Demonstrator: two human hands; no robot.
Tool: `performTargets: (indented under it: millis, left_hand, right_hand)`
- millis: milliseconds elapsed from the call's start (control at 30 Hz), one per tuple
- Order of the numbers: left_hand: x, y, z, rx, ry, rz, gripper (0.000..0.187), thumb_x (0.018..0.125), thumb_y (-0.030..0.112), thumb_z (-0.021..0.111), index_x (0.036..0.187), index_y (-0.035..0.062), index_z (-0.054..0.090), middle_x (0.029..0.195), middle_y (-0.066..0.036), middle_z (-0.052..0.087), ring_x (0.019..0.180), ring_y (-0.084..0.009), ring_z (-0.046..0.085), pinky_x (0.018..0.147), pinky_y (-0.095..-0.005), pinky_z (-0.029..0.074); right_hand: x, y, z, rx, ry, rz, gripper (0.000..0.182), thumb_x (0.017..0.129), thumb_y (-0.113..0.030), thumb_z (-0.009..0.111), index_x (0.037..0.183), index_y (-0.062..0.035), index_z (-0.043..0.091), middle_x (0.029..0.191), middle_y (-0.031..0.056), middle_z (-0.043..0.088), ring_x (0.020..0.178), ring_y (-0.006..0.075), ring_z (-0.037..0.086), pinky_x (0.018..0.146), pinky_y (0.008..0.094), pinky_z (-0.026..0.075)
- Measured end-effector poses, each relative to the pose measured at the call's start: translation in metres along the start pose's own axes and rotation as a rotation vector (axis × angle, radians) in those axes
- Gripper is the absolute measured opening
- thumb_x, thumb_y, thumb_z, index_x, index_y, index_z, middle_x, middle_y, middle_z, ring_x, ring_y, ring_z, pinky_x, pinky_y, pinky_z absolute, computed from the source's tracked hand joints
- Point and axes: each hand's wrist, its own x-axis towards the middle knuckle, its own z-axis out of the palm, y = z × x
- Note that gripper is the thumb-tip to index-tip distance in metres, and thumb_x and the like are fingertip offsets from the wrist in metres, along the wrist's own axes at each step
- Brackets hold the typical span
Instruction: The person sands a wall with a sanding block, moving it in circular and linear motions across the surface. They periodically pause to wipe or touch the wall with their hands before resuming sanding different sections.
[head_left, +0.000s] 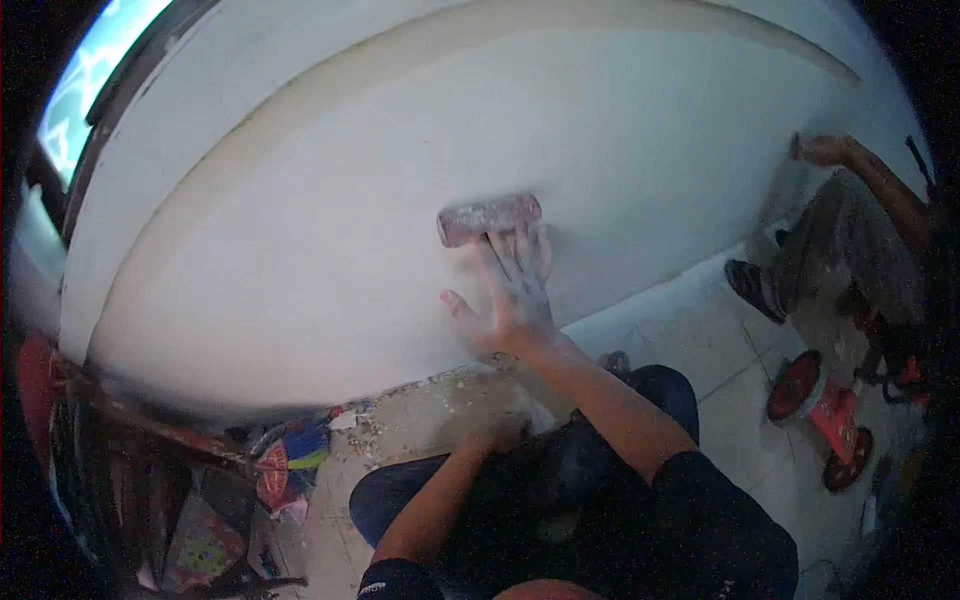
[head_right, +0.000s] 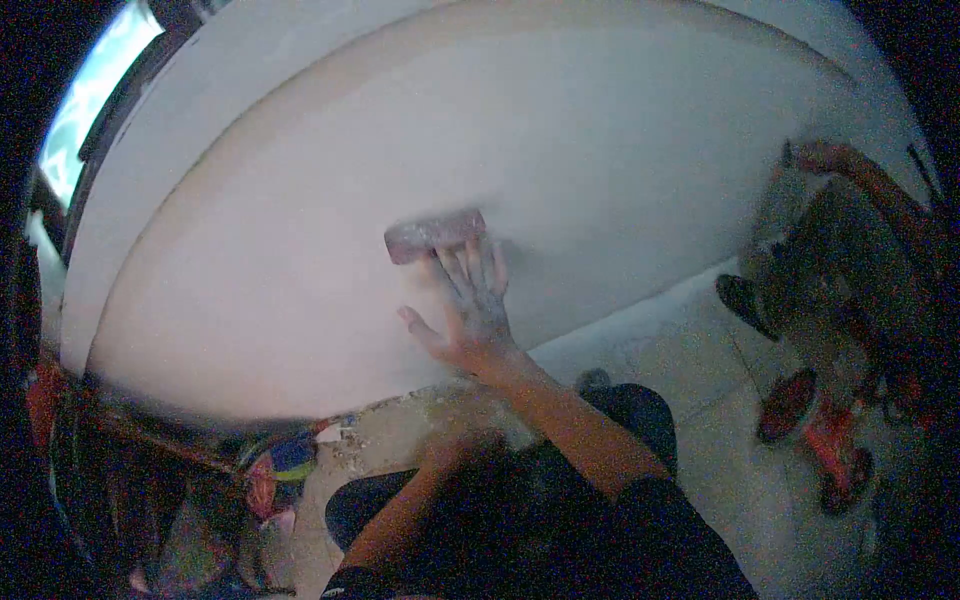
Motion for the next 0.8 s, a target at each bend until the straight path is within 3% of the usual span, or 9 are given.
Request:
performTargets:
  millis: [133,200,267,333,367,433,500,700,800]
  left_hand:
    - [0.011,-0.017,0.019,0.085,-0.059,0.033,0.036,0.094,0.029,0.058,0.116,0.0038,0.070,0.122,-0.021,0.071,0.113,-0.0411,0.067,0.097,-0.0537,0.052]
    - [0.003,-0.007,0.007,0.092,-0.090,0.052,0.037,0.094,0.029,0.058,0.118,0.0041,0.070,0.123,-0.021,0.070,0.114,-0.0410,0.067,0.098,-0.0534,0.052]
    - [-0.016,0.007,-0.015,0.067,-0.089,-0.035,0.043,0.101,0.031,0.056,0.140,0.0143,0.062,0.144,-0.012,0.062,0.128,-0.0349,0.061,0.114,-0.0494,0.044]
    - [-0.004,-0.004,0.004,0.032,0.023,0.003,0.039,0.099,0.032,0.058,0.134,0.0162,0.066,0.138,-0.011,0.066,0.124,-0.0352,0.064,0.112,-0.0502,0.046]
    - [0.004,-0.025,0.026,-0.153,0.156,0.060,0.036,0.096,0.027,0.059,0.127,0.0089,0.067,0.130,-0.016,0.068,0.118,-0.0375,0.066,0.104,-0.0508,0.050]
    - [0.004,-0.005,0.028,-0.336,0.248,0.175,0.034,0.093,0.022,0.059,0.119,0.0015,0.069,0.122,-0.021,0.071,0.113,-0.0399,0.068,0.096,-0.0513,0.054]
    - [-0.058,0.031,-0.062,-0.052,-0.023,0.001,0.034,0.093,0.019,0.058,0.121,0.0028,0.069,0.125,-0.022,0.070,0.116,-0.0403,0.067,0.098,-0.0509,0.053]
    - [0.011,-0.010,0.014,0.056,-0.071,-0.015,0.037,0.091,0.016,0.058,0.124,0.0030,0.066,0.129,-0.022,0.067,0.118,-0.0394,0.066,0.097,-0.0510,0.054]
    - [-0.035,0.021,-0.043,0.005,-0.069,0.001,0.037,0.091,0.018,0.059,0.124,0.0028,0.066,0.128,-0.022,0.068,0.117,-0.0395,0.067,0.097,-0.0519,0.054]
  right_hand:
    - [0.009,0.009,-0.001,-0.065,0.029,-0.059,0.077,0.093,-0.048,0.070,0.150,-0.0017,0.047,0.161,0.0247,0.036,0.154,0.0465,0.020,0.120,0.0705,0.007]
    - [0.016,0.028,0.000,-0.122,0.301,-0.021,0.071,0.094,-0.044,0.070,0.148,-0.0015,0.050,0.158,0.0243,0.039,0.153,0.0453,0.024,0.121,0.0689,0.004]
    - [0.018,0.063,-0.006,-0.088,0.294,-0.008,0.073,0.096,-0.040,0.069,0.152,-0.0010,0.045,0.160,0.0251,0.037,0.153,0.0447,0.025,0.121,0.0674,0.002]
    - [0.034,0.052,-0.016,-0.056,0.335,0.013,0.081,0.097,-0.042,0.067,0.156,0.0014,0.033,0.163,0.0263,0.030,0.155,0.0435,0.019,0.123,0.0645,0.005]
    - [0.041,0.050,-0.024,-0.054,0.394,0.113,0.089,0.099,-0.044,0.065,0.161,0.0039,0.022,0.167,0.0275,0.023,0.157,0.0423,0.013,0.124,0.0616,0.008]
    - [0.031,0.032,-0.015,-0.028,0.299,0.000,0.092,0.098,-0.045,0.066,0.161,0.0046,0.021,0.167,0.0287,0.022,0.157,0.0434,0.011,0.123,0.0624,0.007]
    - [0.020,0.022,0.007,-0.072,0.225,-0.113,0.097,0.094,-0.047,0.069,0.161,0.0055,0.022,0.166,0.0309,0.021,0.157,0.0465,0.009,0.122,0.0647,0.004]
    - [0.006,-0.007,0.020,-0.155,0.034,-0.090,0.102,0.090,-0.050,0.073,0.160,0.0066,0.024,0.164,0.0349,0.021,0.155,0.0521,0.009,0.120,0.0688,0.002]
    - [0.011,0.012,0.011,-0.147,0.109,-0.020,0.100,0.091,-0.050,0.071,0.159,0.0065,0.025,0.164,0.0352,0.021,0.155,0.0525,0.009,0.120,0.0685,0.003]
